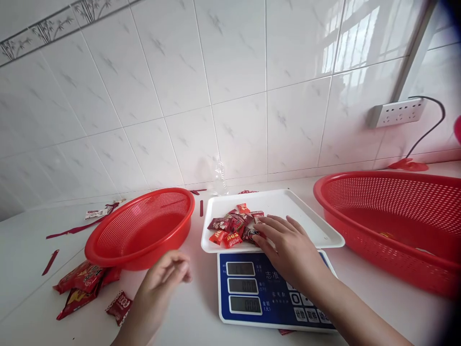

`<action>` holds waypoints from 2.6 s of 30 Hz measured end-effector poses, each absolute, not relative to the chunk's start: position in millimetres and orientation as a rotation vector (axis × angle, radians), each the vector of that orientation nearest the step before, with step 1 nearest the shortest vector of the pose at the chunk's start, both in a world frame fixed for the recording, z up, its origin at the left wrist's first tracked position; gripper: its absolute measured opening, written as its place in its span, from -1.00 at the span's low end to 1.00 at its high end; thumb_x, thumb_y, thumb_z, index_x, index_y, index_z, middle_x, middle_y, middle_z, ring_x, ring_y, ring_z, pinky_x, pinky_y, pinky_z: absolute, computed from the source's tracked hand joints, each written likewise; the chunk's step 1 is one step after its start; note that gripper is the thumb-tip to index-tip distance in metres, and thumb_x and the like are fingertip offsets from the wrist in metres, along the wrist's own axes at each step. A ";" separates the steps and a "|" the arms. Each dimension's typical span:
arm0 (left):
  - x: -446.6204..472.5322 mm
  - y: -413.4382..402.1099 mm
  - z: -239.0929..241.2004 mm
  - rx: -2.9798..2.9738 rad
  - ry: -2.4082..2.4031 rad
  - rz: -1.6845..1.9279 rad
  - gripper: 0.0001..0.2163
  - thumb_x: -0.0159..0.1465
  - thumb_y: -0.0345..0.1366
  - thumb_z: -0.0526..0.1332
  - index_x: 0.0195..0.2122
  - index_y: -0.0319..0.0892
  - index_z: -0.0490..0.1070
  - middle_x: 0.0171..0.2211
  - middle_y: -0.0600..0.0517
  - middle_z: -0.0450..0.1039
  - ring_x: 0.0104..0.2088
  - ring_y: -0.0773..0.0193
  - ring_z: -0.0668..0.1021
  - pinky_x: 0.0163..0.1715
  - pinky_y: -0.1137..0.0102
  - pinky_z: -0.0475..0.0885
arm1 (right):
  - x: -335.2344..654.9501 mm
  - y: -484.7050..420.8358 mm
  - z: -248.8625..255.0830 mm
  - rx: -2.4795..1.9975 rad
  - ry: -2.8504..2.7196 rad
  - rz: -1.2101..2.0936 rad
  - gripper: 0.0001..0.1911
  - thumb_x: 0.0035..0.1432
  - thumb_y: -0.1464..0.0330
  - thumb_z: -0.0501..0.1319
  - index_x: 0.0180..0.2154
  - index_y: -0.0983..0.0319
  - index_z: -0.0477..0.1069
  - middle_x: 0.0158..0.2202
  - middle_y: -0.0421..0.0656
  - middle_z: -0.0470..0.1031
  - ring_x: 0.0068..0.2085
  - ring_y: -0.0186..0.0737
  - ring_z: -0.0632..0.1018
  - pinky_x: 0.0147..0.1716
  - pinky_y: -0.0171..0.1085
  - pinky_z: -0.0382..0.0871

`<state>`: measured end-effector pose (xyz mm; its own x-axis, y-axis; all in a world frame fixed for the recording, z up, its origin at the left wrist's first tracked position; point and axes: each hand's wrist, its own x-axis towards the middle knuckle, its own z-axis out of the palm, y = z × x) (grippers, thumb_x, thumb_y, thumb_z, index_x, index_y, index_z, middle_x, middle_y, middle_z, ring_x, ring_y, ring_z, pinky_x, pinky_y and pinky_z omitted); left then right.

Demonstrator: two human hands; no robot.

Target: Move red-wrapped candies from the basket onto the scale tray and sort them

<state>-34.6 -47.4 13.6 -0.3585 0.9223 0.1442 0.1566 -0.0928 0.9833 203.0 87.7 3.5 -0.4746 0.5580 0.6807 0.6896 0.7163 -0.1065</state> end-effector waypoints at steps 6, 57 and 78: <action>11.5 24.1 48.8 2.213 1.689 1.163 -0.79 0.31 -0.28 0.13 -0.12 -0.03 0.54 -0.17 -0.06 0.50 -0.09 0.08 0.50 -0.06 0.25 0.38 | 200.7 84.3 7.7 -0.857 -2.273 -0.117 -0.73 0.34 0.30 0.04 -0.21 0.12 0.52 -0.13 -0.15 0.61 -0.03 -0.04 0.55 0.07 0.20 0.26; 13.7 -14.2 7.3 1.148 0.771 1.187 -0.73 0.40 -0.14 0.07 -0.20 -0.18 0.48 -0.28 -0.03 0.48 -0.28 0.26 0.47 -0.26 0.39 0.35 | 185.7 38.9 25.0 -0.462 -1.867 1.633 -0.58 0.29 0.10 0.10 -0.52 0.22 0.18 -0.55 -0.32 0.16 -0.53 -0.45 0.15 -0.54 -0.41 0.12; 28.0 -22.7 17.2 1.461 1.152 1.461 -0.82 0.24 -0.22 0.25 -0.49 -0.13 0.42 -0.49 0.03 0.49 -0.45 0.26 0.51 -0.34 0.40 0.41 | 185.4 34.2 17.4 -0.497 -1.986 0.964 -0.70 0.12 0.16 0.32 -0.29 0.17 0.28 -0.36 -0.21 0.51 -0.37 -0.34 0.52 -0.39 -0.34 0.44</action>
<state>28.0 -22.7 17.2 -0.0597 0.9481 0.3123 0.0824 -0.3071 0.9481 185.4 34.2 17.4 -0.5588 0.6442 0.5223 -0.0121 0.6234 -0.7818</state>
